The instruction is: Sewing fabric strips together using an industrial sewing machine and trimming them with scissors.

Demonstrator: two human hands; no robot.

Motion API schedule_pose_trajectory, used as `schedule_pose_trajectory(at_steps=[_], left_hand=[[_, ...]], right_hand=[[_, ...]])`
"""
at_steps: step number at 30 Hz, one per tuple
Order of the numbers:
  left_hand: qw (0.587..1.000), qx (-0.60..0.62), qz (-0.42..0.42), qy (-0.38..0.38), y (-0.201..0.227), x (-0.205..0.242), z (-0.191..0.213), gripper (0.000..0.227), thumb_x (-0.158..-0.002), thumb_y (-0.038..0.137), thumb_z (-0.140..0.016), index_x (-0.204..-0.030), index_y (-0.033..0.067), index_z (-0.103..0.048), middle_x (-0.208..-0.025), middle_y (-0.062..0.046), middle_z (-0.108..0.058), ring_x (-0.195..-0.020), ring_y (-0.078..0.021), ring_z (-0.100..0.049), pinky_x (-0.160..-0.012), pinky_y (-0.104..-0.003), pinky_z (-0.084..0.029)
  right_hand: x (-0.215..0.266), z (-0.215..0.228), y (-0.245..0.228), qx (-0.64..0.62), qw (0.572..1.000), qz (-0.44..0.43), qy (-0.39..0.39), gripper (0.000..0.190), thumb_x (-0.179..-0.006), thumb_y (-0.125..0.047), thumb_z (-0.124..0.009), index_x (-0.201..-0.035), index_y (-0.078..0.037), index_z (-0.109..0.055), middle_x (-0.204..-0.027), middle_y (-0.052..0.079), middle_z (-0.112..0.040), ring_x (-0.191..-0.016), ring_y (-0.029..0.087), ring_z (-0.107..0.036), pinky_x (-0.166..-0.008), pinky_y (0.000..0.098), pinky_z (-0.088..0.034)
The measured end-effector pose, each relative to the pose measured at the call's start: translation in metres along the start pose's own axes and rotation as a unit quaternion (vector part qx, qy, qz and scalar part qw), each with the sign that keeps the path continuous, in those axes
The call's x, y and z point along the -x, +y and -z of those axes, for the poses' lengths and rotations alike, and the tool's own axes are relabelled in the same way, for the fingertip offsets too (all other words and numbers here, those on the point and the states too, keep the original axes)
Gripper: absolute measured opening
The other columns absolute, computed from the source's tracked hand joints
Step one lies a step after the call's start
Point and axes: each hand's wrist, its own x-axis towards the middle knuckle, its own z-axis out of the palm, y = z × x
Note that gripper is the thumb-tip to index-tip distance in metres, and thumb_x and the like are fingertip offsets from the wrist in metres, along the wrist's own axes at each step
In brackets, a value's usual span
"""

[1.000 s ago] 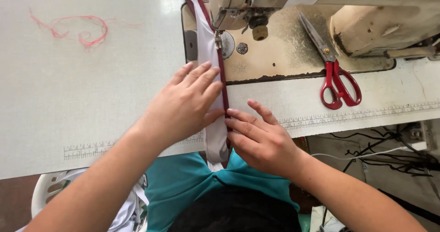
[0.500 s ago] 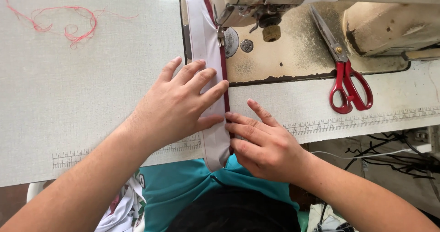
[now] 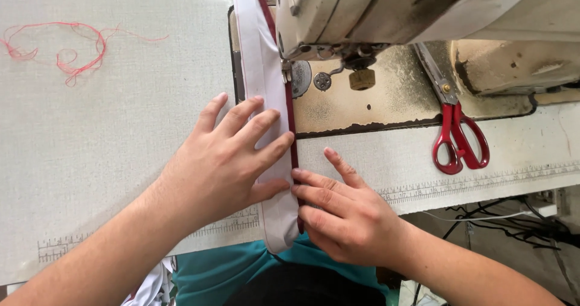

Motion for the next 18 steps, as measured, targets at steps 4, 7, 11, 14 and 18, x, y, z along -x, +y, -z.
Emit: schedule_pose_trajectory(at_steps=[4,7,11,14,18], left_hand=[[1.000,-0.005,0.004,0.009,-0.013,-0.008,-0.007,0.066,-0.085,0.068,-0.073,-0.133,0.0227,-0.069,-0.138,-0.010,-0.062,-0.135,-0.0331,-0.056,-0.110,-0.061,-0.044],[1.000,-0.011,0.005,0.009,-0.023,-0.016,-0.010,0.066,-0.087,0.070,-0.071,-0.134,0.0229,-0.071,-0.138,-0.010,-0.063,-0.135,-0.0327,-0.056,-0.111,-0.062,-0.043],[1.000,-0.009,0.003,0.015,-0.039,-0.026,-0.014,0.065,-0.088,0.071,-0.070,-0.130,0.0221,-0.071,-0.136,-0.010,-0.066,-0.134,-0.0334,-0.058,-0.110,-0.063,-0.044],[0.998,0.041,0.041,0.015,-0.056,-0.047,-0.015,0.035,-0.098,0.036,-0.063,-0.121,0.0113,-0.069,-0.125,-0.011,-0.072,-0.115,-0.0341,-0.067,-0.097,-0.053,-0.049],[0.988,-0.040,0.136,0.055,-0.118,-0.101,-0.057,0.050,-0.106,0.049,-0.046,-0.143,0.0245,-0.068,-0.141,-0.015,-0.060,-0.117,-0.0427,-0.053,-0.086,-0.061,-0.038]], right_hand=[[-0.010,0.002,0.013,0.006,1.000,-0.002,-0.002,0.019,-0.104,-0.009,-0.055,-0.095,0.000,-0.069,-0.116,0.020,-0.073,-0.121,0.040,-0.073,-0.120,0.0688,-0.033],[-0.018,0.004,0.023,0.008,1.000,-0.002,-0.001,0.019,-0.104,-0.008,-0.054,-0.095,0.000,-0.069,-0.115,0.019,-0.073,-0.121,0.040,-0.073,-0.120,0.0683,-0.033],[-0.027,0.005,0.037,0.019,1.000,0.002,0.000,0.017,-0.103,-0.008,-0.055,-0.094,-0.002,-0.068,-0.115,0.017,-0.072,-0.123,0.039,-0.073,-0.121,0.0675,-0.031],[-0.036,0.007,0.046,0.007,1.000,-0.003,-0.006,0.012,-0.100,-0.006,-0.059,-0.095,-0.003,-0.070,-0.116,0.018,-0.074,-0.124,0.039,-0.072,-0.122,0.0672,-0.032],[-0.041,0.004,0.050,-0.010,1.000,0.007,-0.019,0.009,-0.099,-0.008,-0.060,-0.096,-0.004,-0.067,-0.121,0.018,-0.072,-0.127,0.042,-0.069,-0.123,0.0687,-0.032]])
